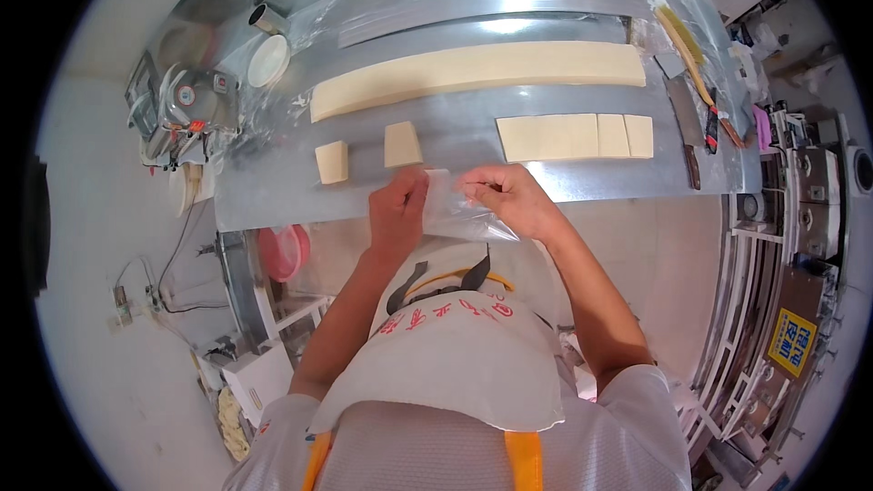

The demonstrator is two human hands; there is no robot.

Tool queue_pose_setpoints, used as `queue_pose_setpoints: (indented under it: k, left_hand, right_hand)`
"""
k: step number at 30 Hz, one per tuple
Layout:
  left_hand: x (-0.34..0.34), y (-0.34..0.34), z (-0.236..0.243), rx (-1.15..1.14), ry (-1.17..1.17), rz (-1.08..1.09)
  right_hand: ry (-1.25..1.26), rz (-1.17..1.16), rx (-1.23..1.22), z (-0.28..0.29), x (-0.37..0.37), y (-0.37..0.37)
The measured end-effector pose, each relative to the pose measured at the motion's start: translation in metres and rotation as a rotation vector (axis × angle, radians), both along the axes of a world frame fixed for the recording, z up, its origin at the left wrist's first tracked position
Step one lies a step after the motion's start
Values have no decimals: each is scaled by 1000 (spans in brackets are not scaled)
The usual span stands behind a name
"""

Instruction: The person places rectangular blocks of tofu into plastic bags on a stainless steel counter, then weighs the bags on a digital scale and hands them to customers. The person repeats this process multiple times throughout the clip.

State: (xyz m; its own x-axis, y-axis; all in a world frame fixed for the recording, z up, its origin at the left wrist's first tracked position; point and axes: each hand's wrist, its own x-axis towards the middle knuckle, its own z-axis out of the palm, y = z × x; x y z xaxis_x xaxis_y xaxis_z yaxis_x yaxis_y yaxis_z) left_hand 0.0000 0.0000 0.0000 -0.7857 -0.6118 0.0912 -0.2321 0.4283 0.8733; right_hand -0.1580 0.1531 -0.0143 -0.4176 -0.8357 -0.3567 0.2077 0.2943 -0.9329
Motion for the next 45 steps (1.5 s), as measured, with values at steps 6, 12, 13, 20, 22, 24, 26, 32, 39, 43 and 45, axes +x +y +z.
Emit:
queue_pose_setpoints:
  k: [6,12,13,20,22,24,26,32,39,43,45]
  left_hand:
    - [-2,7,-3,21,32,-13]
    - [-9,6,0,60,116,-66]
    - [-9,6,0,67,104,-81]
    - [-7,-3,9,234,57,-90]
    - [-8,-4,10,204,64,-128]
    - [-9,-6,15,202,45,-134]
    - [-12,-8,23,230,-2,-111]
    - [-15,-12,22,142,139,-127]
    - [-14,-26,17,189,83,-79]
    - [-10,-35,12,120,63,-116]
    - [-7,-39,1,-14,121,-114]
  right_hand:
    - [39,-176,-3,-3,5,11]
    - [74,-307,-99,6,19,3]
    - [100,-295,-79,5,18,3]
    - [63,-293,-77,16,27,-4]
    - [192,-278,6,23,26,-4]
    - [290,-276,97,24,25,-5]
    - [356,-287,195,21,21,-7]
    - [339,-283,2,16,29,-11]
    - [352,-384,-9,4,33,-15]
    - [300,-416,32,18,38,-21]
    - [316,-427,71,19,39,-22]
